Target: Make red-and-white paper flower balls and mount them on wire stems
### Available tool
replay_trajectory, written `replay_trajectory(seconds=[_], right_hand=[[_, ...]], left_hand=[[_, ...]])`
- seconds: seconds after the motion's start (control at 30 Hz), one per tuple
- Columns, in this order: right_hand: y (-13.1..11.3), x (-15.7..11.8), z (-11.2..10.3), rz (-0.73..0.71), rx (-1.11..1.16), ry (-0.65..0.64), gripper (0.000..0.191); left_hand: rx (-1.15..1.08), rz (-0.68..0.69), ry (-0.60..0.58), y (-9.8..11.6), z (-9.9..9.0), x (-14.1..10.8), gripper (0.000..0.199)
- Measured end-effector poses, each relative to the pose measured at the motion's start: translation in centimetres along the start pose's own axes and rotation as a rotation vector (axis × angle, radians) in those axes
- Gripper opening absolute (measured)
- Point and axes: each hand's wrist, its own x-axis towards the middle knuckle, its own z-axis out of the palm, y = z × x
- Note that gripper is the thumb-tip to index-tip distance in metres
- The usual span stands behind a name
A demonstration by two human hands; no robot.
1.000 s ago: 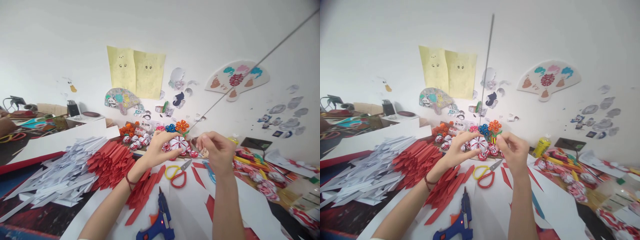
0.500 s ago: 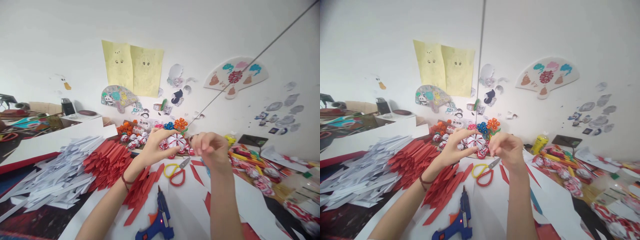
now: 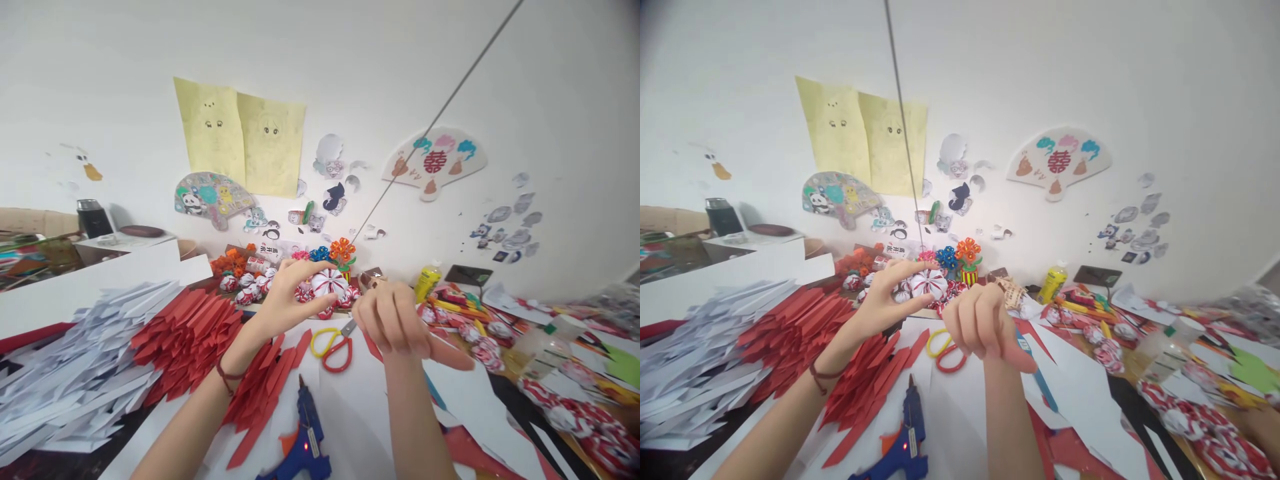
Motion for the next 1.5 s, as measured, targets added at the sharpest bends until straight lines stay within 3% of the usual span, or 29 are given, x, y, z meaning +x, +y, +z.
replay_trajectory(seconds=[0.07, 0.2, 0.23, 0.4, 0.57, 0.7, 0.83, 1.0, 1.13, 1.3, 1.5], right_hand=[[0.2, 0.1, 0.3, -0.03, 0.236, -0.069, 0.066], [-0.4, 1.2, 1.0, 0.221, 0.38, -0.146, 0.065], [-0.5, 1.6, 1.1, 0.197, 0.415, -0.159, 0.063], [-0.8, 2.9, 1.5, -0.248, 0.643, -0.104, 0.051], [-1.8, 2.0, 1.3, -0.098, 0.47, 0.019, 0.056], [-2.9, 1.4, 0.1, -0.13, 0.476, 0.142, 0.057], [-4.0, 1.7, -0.8, 0.056, 0.36, 0.201, 0.062], [-5.3, 2.9, -0.2, -0.068, 0.516, 0.349, 0.044], [-5.4, 3.0, 0.3, -0.058, 0.497, 0.42, 0.036], [-5.3, 2.7, 0.2, -0.074, 0.527, 0.411, 0.027], [-5.9, 2.5, 0.3, -0.014, 0.536, 0.475, 0.029]], left_hand=[[0.005, 0.0, 0.009, -0.1, 0.0, 0.0, 0.039], [0.008, 0.004, 0.011, -0.2, 0.1, 0.0, 0.04], [0.005, 0.003, 0.006, -0.2, 0.1, 0.1, 0.04], [-0.014, 0.005, -0.002, -0.2, 0.1, 0.1, 0.039], [-0.014, 0.016, 0.007, -0.1, 0.3, 0.0, 0.038], [-0.009, 0.016, 0.001, 0.0, 0.3, 0.0, 0.038], [-0.024, 0.029, 0.005, 0.1, 0.3, -0.1, 0.039], [-0.033, 0.031, 0.0, 0.0, 0.5, -0.2, 0.039], [-0.016, 0.024, 0.0, 0.0, 0.5, -0.2, 0.039], [-0.017, 0.04, 0.002, 0.0, 0.6, -0.2, 0.038], [-0.041, 0.048, 0.0, 0.0, 0.7, -0.2, 0.039]])
